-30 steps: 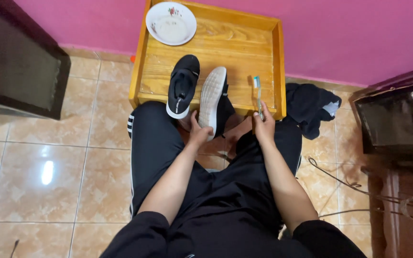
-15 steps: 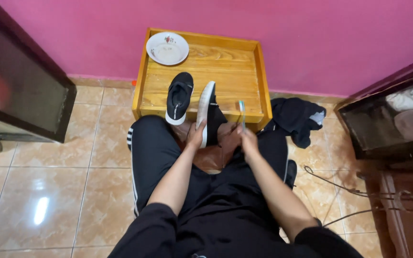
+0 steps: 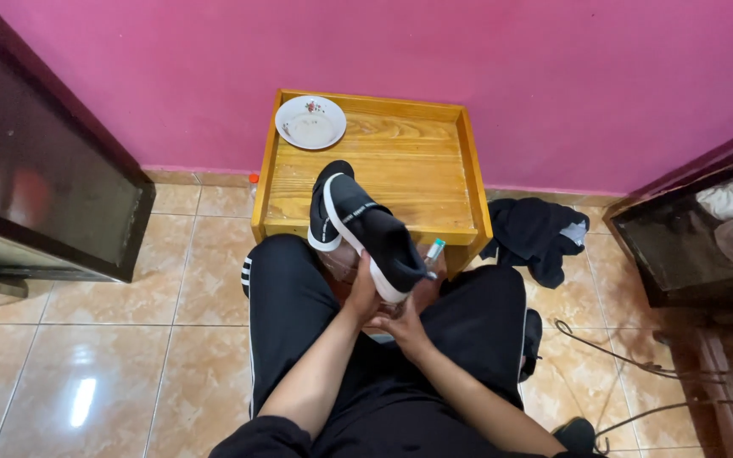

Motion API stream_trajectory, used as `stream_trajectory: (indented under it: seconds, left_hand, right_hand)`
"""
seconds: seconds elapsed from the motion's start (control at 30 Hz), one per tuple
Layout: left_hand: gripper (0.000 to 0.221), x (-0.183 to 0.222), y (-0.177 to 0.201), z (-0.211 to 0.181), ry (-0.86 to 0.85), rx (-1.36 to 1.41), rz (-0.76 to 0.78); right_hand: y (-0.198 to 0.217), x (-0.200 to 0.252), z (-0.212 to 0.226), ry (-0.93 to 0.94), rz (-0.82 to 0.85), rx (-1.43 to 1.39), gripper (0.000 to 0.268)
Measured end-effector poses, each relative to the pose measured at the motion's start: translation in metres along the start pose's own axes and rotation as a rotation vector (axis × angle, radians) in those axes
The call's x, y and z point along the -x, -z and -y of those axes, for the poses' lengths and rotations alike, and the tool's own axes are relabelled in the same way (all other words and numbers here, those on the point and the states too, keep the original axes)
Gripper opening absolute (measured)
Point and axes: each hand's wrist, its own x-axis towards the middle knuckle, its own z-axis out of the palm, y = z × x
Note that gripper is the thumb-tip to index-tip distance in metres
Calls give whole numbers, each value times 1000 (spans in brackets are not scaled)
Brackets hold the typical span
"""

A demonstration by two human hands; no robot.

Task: Cleaning the white rubber soles of black slip-on shoes using a toothbrush and cleaning solution.

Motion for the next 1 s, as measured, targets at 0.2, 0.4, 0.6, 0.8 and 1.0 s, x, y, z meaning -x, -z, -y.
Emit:
stream_trajectory:
  seconds: [0.2,0.4,0.6,0.8,1.0]
  left_hand:
    - [78,8,-13,-14,134,-462,-17]
    - [52,-49,62,57,-3,-376,119]
    - [43,-39,59,-7,-293,565,169]
    - [53,-9,86,-77,-419,651,-304]
    - [60,2,55,-125,-599,669,-453]
  right_hand:
    - [-15,-4,55,-67,-345,281,75]
    - [-3,2,58,30,-208,-21,46]
    - [2,-10,78,-81,-220,441,71]
    - [-30,-61,197,244,314,12,46]
    - [-140,-186,130,-361,652,-1020,17]
